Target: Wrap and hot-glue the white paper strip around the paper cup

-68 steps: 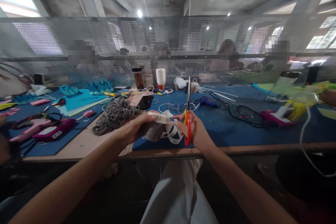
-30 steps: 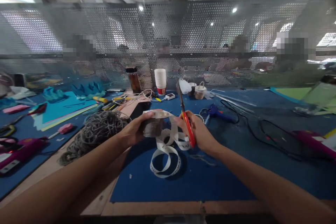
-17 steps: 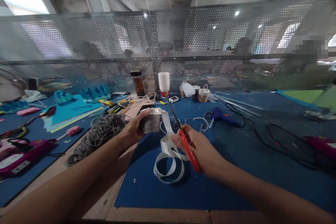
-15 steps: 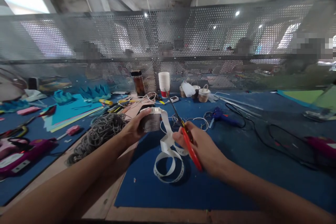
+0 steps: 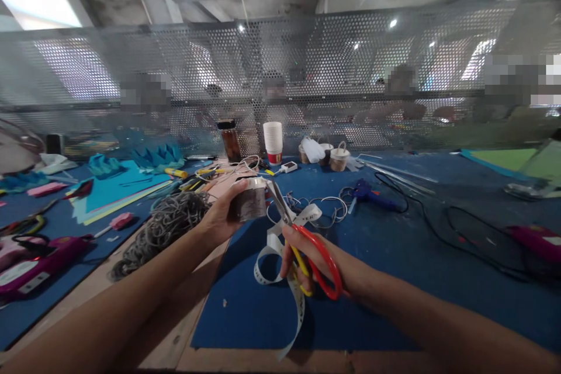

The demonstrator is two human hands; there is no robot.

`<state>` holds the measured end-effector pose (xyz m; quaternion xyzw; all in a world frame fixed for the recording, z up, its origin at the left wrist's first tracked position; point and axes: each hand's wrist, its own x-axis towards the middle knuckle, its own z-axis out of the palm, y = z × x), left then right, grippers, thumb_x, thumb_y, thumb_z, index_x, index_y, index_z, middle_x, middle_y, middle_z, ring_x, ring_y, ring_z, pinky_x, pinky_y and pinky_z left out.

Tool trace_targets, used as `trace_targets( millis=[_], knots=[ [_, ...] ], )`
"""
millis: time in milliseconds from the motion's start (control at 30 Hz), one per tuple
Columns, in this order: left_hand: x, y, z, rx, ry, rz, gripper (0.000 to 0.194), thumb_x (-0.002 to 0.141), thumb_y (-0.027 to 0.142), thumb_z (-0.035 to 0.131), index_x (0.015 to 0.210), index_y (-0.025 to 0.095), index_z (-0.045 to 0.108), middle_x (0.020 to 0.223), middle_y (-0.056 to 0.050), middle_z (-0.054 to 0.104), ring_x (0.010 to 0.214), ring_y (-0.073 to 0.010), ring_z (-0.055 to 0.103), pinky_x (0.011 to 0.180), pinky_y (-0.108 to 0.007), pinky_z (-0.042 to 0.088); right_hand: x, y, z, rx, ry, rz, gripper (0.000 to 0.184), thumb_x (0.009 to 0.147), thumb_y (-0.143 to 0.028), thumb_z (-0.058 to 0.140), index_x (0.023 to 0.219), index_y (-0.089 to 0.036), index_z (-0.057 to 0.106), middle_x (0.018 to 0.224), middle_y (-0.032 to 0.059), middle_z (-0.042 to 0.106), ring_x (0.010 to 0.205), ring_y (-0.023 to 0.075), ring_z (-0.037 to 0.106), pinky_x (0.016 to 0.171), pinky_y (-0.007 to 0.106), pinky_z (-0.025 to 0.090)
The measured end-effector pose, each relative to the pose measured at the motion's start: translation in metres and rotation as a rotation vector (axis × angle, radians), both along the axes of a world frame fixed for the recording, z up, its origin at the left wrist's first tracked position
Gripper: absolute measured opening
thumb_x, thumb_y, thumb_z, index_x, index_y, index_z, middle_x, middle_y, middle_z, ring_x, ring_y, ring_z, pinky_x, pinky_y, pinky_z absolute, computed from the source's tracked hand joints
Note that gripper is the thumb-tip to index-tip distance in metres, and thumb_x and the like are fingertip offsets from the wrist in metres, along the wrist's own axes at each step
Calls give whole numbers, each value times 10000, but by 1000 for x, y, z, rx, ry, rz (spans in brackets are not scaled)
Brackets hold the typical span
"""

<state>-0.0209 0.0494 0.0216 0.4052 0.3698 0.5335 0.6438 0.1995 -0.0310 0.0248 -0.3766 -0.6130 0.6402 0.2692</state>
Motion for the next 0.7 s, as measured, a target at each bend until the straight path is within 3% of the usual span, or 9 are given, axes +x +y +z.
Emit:
trace_targets(
  millis=[267,600,700],
  knots=[
    [4,-3,1,31,-95,-21,305,863,343,638,1119,183,680,1044,-76,768,929,-249,731,938,-422,579,-1,4,-4,-53,12,-24,675,854,-794,387,660,-172,561,481,-17,529,360,72,446,393,197,378],
    [1,-8,-2,61,11,-140,404,846,384,645,1205,200,633,1076,-79,757,971,-269,726,903,-391,582,-4,10,-15,-134,-15,-118,648,838,-791,429,685,-174,553,550,-29,529,346,69,475,337,185,385],
    [1,-10,-1,71,29,-172,445,830,372,672,1241,215,599,1090,-75,749,949,-270,730,864,-386,591,-3,13,-24,-80,-68,-153,618,851,-769,440,709,-179,556,505,-38,494,362,100,516,357,197,401]
  ],
)
